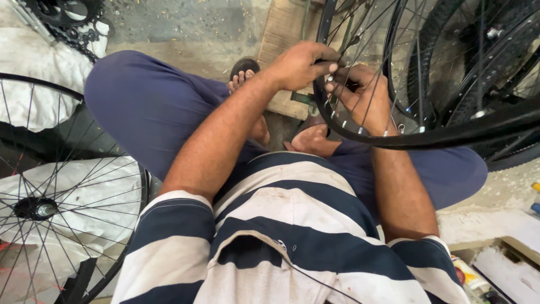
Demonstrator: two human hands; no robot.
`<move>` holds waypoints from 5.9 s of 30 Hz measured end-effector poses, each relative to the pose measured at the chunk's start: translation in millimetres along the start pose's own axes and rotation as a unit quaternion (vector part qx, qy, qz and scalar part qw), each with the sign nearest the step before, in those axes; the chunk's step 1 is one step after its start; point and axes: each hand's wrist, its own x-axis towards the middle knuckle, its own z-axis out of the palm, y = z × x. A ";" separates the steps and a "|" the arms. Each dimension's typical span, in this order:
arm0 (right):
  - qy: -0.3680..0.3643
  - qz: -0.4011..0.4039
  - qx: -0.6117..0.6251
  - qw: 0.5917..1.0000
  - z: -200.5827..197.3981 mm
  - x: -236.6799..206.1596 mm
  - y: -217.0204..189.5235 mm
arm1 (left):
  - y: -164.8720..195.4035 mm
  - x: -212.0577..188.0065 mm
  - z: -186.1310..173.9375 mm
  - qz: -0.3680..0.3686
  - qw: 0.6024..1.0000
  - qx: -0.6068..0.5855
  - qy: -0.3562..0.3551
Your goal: The person sits on the floor holding a bicycle wheel and uses a small spoke wrench to turn spoke nipples around the rim, working around the wheel. They then mount the wheel on a truing stand and spin it.
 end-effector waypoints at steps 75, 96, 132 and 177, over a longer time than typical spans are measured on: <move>-0.039 0.044 0.202 0.978 16.3 -3.4 36.0 | 3.7 1.0 14.1 -0.081 0.996 0.019 0.024; 0.121 -0.074 -0.013 0.990 35.4 -11.7 5.0 | 13.8 0.0 8.6 -0.029 0.993 0.058 0.099; -0.032 0.089 0.258 0.961 26.9 -1.5 63.6 | 10.5 -2.2 26.4 0.013 0.986 0.040 0.161; 0.024 0.052 0.104 0.993 25.6 5.1 22.4 | 37.3 -11.3 8.5 -0.013 0.959 0.279 0.041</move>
